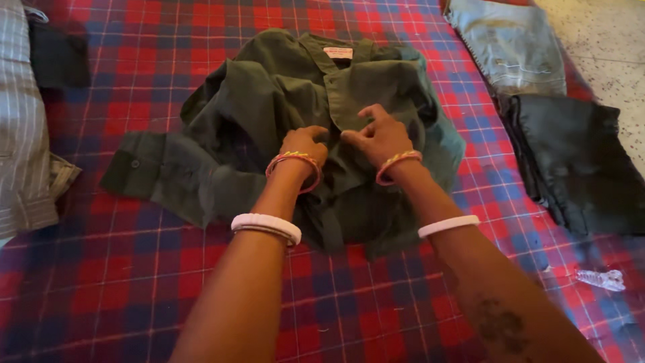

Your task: The person buttons a long-sleeved shirt on a flat surface, smoothing the fabric with their hands after each button is fastened.

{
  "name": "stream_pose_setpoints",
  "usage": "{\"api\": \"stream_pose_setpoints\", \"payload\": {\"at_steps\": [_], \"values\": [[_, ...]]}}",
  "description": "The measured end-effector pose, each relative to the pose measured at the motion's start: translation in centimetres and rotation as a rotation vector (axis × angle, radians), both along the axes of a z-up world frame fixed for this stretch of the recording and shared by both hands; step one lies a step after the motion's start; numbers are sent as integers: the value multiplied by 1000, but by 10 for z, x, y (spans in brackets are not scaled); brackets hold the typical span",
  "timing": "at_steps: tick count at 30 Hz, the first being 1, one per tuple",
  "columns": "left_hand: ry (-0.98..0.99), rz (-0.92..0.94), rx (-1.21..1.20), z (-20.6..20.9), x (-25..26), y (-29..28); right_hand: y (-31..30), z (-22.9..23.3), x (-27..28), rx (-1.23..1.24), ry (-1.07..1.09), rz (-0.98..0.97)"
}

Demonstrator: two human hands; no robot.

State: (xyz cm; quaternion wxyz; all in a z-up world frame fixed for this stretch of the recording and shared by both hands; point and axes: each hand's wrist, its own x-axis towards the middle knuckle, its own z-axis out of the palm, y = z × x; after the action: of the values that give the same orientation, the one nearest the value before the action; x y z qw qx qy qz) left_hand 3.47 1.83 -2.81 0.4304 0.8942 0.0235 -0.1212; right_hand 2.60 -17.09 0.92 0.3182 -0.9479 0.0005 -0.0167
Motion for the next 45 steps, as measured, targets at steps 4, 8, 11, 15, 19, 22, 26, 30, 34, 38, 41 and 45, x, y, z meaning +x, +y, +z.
{"api": "stream_pose_setpoints", "payload": {"at_steps": [4, 8, 11, 15, 19, 22, 26, 30, 34, 38, 41, 45], "values": [[101, -3, 66, 4, 2, 2, 18, 7, 0, -331, 104, -59], [89, -23, 89, -5, 11, 4, 9, -7, 15, -278, 213, -45], [170, -67, 123, -8, 26, 0, -3, -25, 29, -174, 130, 9], [220, 11, 113, -2, 42, -10, -10, -31, 42, -93, 35, -12], [167, 116, 29, 18, 63, -9, -8, -8, 47, -61, -188, -110], [-13, 257, -163, 8, 75, -9, -2, 7, 54, 1, -282, -137], [-591, 162, -174, -47, 89, -20, 8, 3, 66, 546, -9, -75], [-652, 54, -314, -63, 61, -13, 2, -16, 61, 635, 21, 94], [-339, 263, -347, -21, 32, 1, -7, -23, 42, 503, 0, 87], [-193, 347, -439, 16, 10, 12, -14, -19, 23, 474, 20, 30], [-246, 225, -331, 31, -10, 18, -14, -17, 17, 467, 24, 22], [74, -178, -20, 50, -33, 32, -20, -18, 7, 335, 127, 41]]}}
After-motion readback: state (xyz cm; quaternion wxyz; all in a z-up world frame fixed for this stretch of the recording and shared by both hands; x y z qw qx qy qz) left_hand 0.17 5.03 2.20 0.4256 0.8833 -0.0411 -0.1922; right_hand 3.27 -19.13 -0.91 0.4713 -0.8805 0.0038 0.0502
